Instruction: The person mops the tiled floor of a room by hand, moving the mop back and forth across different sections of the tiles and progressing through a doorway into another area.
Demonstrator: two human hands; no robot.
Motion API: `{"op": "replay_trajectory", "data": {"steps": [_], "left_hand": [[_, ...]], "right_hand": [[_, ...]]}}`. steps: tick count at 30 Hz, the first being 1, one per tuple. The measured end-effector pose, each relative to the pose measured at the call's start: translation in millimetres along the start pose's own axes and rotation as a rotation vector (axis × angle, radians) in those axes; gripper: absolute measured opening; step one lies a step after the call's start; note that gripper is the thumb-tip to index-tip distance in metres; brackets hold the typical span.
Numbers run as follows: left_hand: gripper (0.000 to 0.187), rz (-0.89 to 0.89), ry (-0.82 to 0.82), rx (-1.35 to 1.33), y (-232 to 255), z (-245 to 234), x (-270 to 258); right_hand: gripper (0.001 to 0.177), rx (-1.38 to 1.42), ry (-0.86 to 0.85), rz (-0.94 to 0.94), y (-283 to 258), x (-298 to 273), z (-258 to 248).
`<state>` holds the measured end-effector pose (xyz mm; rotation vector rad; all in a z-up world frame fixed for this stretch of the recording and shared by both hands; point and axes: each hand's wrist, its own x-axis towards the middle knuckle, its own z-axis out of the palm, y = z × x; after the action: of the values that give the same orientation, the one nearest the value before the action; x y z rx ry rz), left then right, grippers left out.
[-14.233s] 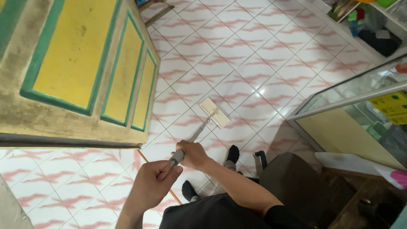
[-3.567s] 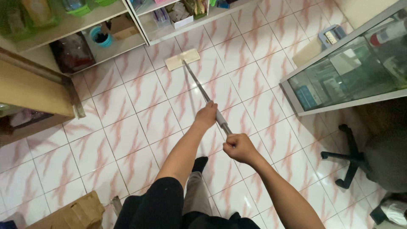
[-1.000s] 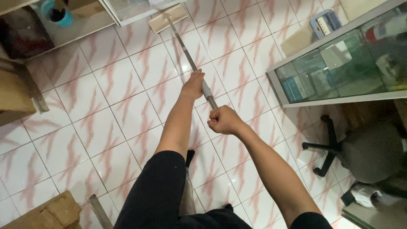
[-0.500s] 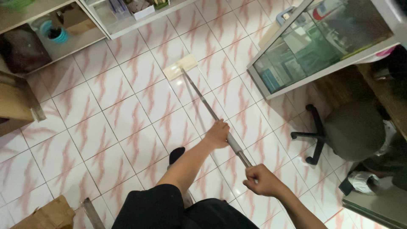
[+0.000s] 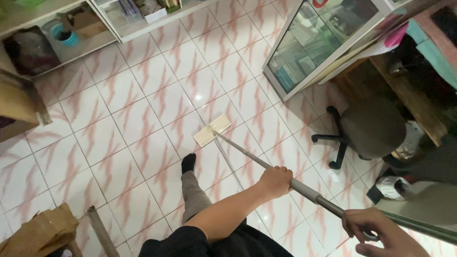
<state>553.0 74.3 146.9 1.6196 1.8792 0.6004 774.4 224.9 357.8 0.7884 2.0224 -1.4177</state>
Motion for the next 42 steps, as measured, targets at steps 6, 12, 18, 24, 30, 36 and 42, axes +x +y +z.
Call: {"op": "replay_trajectory", "data": {"steps": [6, 12, 18, 24, 30, 36, 42], "left_hand": [[0.033, -0.044, 0.047, -0.024, -28, -28, -13], [0.022, -0.261, 0.089, -0.061, -136, -84, 10], [0.014, -0.338, 0.345, -0.05, -336, -144, 11], [0.026, -0.47, 0.325, -0.097, -527, -201, 21], [0.049, -0.555, 0.346, -0.052, -626, -242, 21], [0.077, -0.67, 0.201, 0.032, -650, -289, 10], [0.102, -0.737, 0.074, 0.013, -631, -295, -2]], "right_hand": [[0.046, -0.046, 0.182, 0.04, -47, 42, 31], [0.032, -0.06, 0.339, -0.185, -120, 155, 38], [0.024, -0.092, 0.383, -0.412, -237, 335, 81], [0.033, -0.092, 0.47, -0.379, -326, 494, 114], [0.041, -0.02, 0.545, -0.383, -376, 595, 140], [0.049, 0.142, 0.563, -0.286, -399, 638, 167], [0.054, 0.176, 0.54, -0.287, -378, 624, 186]]}}
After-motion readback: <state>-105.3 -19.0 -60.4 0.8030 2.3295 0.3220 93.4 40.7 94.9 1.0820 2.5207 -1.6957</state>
